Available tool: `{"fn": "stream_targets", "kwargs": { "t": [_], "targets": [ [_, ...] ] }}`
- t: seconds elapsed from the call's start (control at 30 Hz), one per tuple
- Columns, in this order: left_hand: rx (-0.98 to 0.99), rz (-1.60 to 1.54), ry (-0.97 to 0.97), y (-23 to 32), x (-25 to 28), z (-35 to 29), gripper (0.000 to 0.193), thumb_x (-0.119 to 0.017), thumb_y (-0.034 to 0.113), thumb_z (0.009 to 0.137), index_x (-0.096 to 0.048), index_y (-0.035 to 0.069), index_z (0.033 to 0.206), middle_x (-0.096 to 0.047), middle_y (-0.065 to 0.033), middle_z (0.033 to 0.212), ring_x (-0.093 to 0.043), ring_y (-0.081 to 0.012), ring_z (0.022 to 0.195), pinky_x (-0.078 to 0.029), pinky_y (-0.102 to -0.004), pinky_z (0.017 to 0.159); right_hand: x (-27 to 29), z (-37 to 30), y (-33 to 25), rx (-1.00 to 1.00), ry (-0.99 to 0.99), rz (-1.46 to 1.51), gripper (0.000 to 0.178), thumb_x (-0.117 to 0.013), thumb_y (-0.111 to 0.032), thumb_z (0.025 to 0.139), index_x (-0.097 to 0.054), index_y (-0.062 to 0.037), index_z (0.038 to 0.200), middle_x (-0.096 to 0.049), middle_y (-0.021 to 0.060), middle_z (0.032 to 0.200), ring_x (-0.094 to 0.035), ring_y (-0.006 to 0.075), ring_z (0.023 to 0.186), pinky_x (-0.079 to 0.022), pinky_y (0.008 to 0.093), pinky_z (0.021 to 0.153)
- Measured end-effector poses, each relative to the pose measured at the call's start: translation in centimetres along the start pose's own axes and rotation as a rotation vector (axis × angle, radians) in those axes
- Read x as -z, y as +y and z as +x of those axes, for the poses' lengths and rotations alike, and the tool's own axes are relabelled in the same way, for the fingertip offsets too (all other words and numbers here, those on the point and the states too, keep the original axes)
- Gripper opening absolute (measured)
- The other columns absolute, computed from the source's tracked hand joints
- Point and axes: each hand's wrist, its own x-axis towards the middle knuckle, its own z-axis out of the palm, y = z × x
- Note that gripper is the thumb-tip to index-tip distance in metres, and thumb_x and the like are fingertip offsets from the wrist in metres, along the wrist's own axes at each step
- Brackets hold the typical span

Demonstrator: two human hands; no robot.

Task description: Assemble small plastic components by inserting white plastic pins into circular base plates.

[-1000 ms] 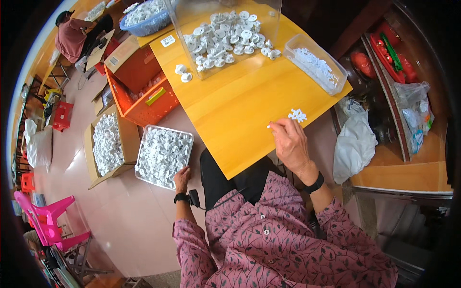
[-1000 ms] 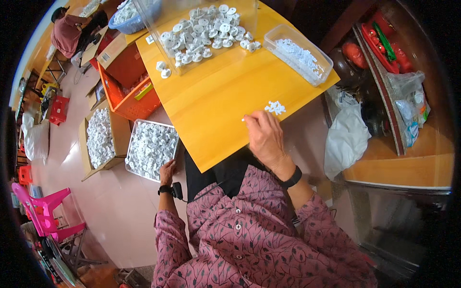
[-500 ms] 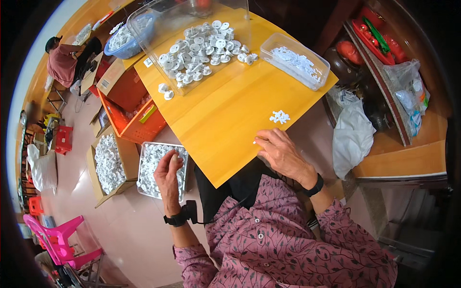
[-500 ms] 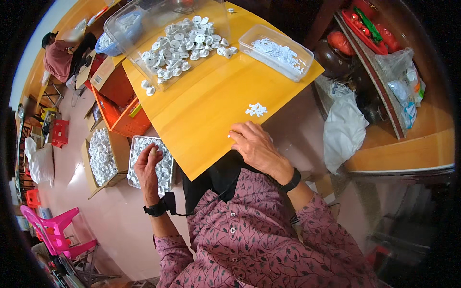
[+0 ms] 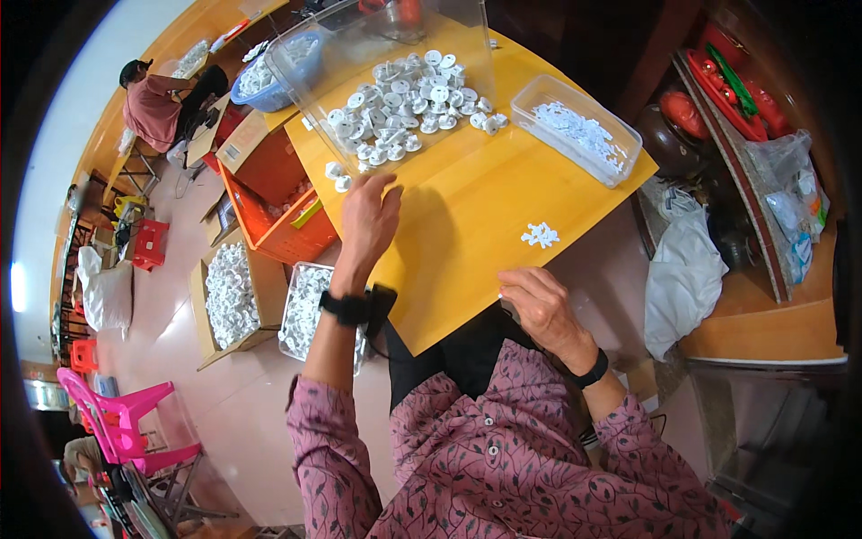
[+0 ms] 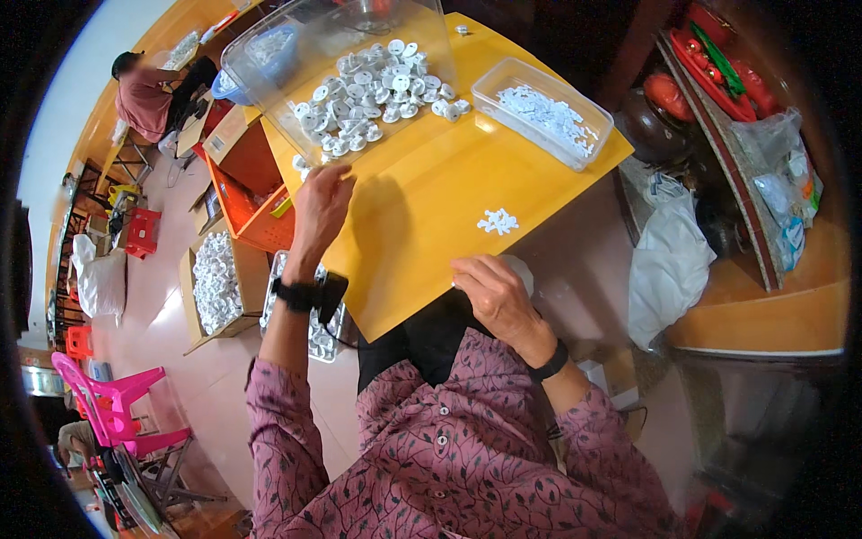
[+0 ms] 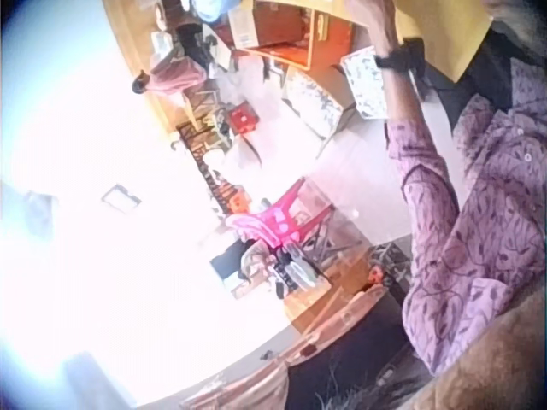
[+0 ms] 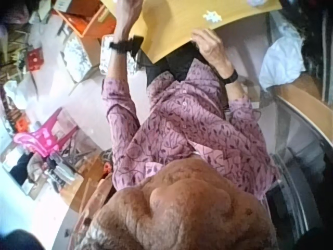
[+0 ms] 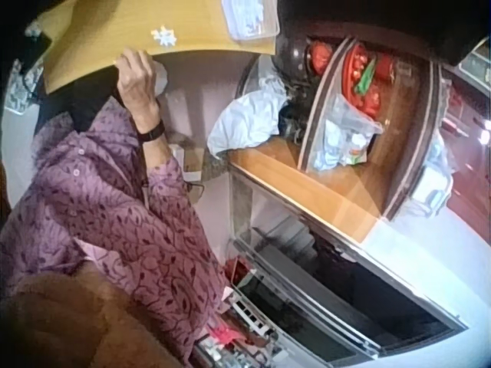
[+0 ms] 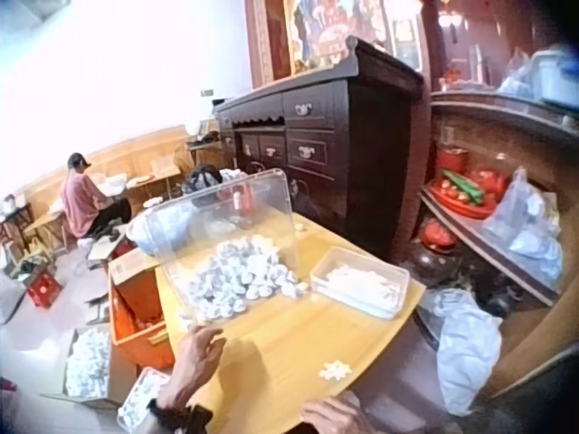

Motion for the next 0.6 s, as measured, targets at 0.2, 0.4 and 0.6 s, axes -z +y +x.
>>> {"fn": "stream_targets", "kwargs": {
  "t": [0.2,0.4,0.6],
  "targets": [
    [-0.141,0.278,0.025,-3.6,-4.5,6.9,0.048,-0.068,0.020,0.086,-0.059,0.015,0.132,-0.047,-0.0227,0.142,-0.047,-0.0434,0.128,-0.044,-0.0499,0.101,-0.2,0.0,-0.6,-0.062,0.000,-0.010,0.008,-0.066,0.004,0.078,-0.063,0.0025,0.085,-0.065,0.0141,0.104,-0.064,0.0322,0.094,-0.053,0.0393,0.082],
    [0.008,0.344,-0.047,-2.9,-6.7,7.3,0.052,-0.072,0.027,0.083,-0.058,0.030,0.133,-0.039,-0.0177,0.145,-0.036,-0.0452,0.132,-0.037,-0.0608,0.101,-0.7,-0.1,-0.9,-0.116,0.016,-0.015,0.006,-0.065,0.004,0.080,-0.061,0.0018,0.084,-0.064,0.0131,0.106,-0.064,0.0323,0.095,-0.053,0.0403,0.083],
    [-0.152,0.279,0.045,-2.7,-7.6,5.6,0.040,-0.073,0.020,0.080,-0.067,0.023,0.119,-0.055,-0.0122,0.123,-0.046,-0.0396,0.117,-0.041,-0.0508,0.098,-0.8,-0.1,-1.0,-0.127,0.047,0.032,0.006,-0.065,0.003,0.081,-0.061,0.0013,0.085,-0.065,0.0131,0.104,-0.063,0.0320,0.095,-0.052,0.0411,0.082]
  ]
}}
